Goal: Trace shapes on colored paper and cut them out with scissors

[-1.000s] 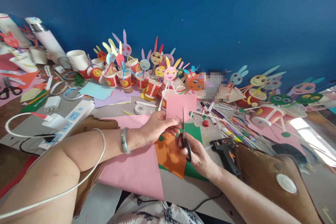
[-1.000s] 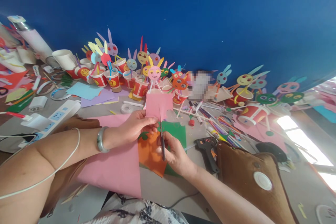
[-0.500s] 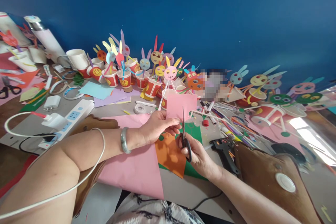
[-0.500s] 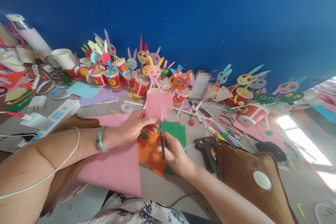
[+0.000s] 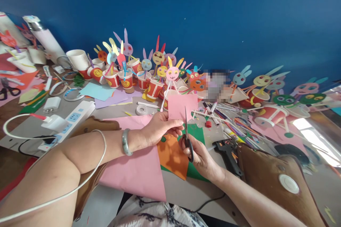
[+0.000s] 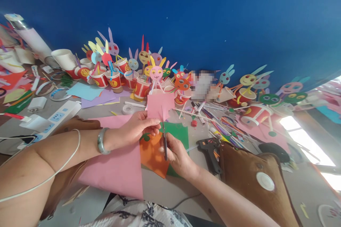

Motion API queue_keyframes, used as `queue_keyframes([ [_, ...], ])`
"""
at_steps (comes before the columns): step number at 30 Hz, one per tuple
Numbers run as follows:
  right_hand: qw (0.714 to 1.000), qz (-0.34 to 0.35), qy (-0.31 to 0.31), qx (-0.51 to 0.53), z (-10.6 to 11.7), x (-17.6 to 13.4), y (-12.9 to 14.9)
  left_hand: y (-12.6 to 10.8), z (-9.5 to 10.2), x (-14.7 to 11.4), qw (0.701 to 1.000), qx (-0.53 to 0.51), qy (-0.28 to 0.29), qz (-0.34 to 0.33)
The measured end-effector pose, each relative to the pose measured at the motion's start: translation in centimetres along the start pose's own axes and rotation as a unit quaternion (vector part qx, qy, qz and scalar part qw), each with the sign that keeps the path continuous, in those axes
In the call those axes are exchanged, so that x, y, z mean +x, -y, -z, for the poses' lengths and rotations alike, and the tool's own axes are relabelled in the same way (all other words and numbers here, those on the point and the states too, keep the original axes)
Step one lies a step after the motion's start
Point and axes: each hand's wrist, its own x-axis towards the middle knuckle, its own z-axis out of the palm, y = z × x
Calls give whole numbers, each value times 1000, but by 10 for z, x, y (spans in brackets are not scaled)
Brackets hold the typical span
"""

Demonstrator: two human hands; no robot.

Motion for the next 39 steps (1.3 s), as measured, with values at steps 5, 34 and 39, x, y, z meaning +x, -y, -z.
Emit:
queue_keyframes([
  [5,1000,-10,7,6,0,0,2,0,-1,-2,1000,22,-7,7],
  [34,1000,-24,3,-4,0,0,6,2,0,-1,999,44,-22,-23],
  [39,1000,-10,2,-3,-1,-1,5,3,1,0,998,53,-23,-21],
])
